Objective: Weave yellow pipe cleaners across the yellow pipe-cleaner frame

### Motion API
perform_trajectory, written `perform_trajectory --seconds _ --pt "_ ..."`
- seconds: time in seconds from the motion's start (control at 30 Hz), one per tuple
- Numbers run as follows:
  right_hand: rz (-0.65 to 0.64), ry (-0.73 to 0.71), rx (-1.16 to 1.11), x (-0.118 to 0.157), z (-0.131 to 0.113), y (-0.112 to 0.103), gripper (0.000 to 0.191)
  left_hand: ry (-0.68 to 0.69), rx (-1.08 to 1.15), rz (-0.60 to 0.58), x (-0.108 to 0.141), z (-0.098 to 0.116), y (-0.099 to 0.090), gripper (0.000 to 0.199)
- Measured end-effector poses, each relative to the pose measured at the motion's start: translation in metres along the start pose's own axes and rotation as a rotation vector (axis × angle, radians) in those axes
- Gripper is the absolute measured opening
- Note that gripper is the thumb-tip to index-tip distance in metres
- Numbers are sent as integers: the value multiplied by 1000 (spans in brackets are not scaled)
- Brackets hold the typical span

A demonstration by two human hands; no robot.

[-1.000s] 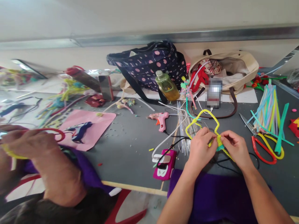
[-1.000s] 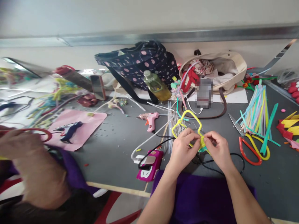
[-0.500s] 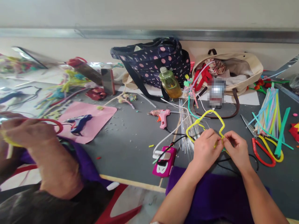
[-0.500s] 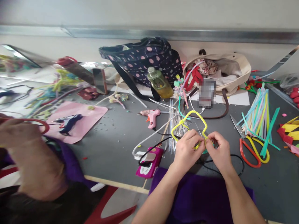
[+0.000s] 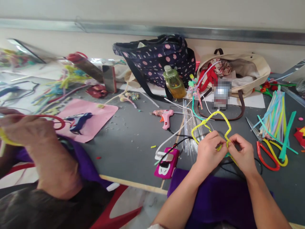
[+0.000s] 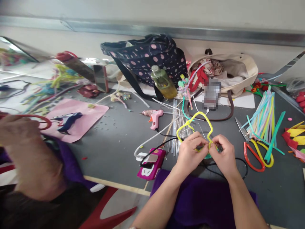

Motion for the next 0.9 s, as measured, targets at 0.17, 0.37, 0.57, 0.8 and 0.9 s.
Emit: perform_trajectory --seconds 0.17,0.37,0.57,0.8,0.9 --pt "29 -69 64 0 -5 -4 10 -15 34 -34 -1 -3 2 14" --pt "264 198 -252 -2 23 -16 12 14 42 185 -1 -1 -17 7" --pt "368 407 -543 -4 42 -14 24 -386 502 341 0 -40 -10 51" --pt "269 423 -614 -6 44 -5 28 -702 832 1 5 -49 35 32" --pt "279 425 -613 -8 46 -7 30 -730 833 7 7 -52 35 34"
Point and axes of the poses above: each hand's wrist, its own x-axis away from the middle knuckle, its own y-axis out of the palm, z = x × y, the point moved 8 cm from there along -x, towards the middle knuckle, and after that the axes turned 8 degrees about z, right-handed, at the moved point
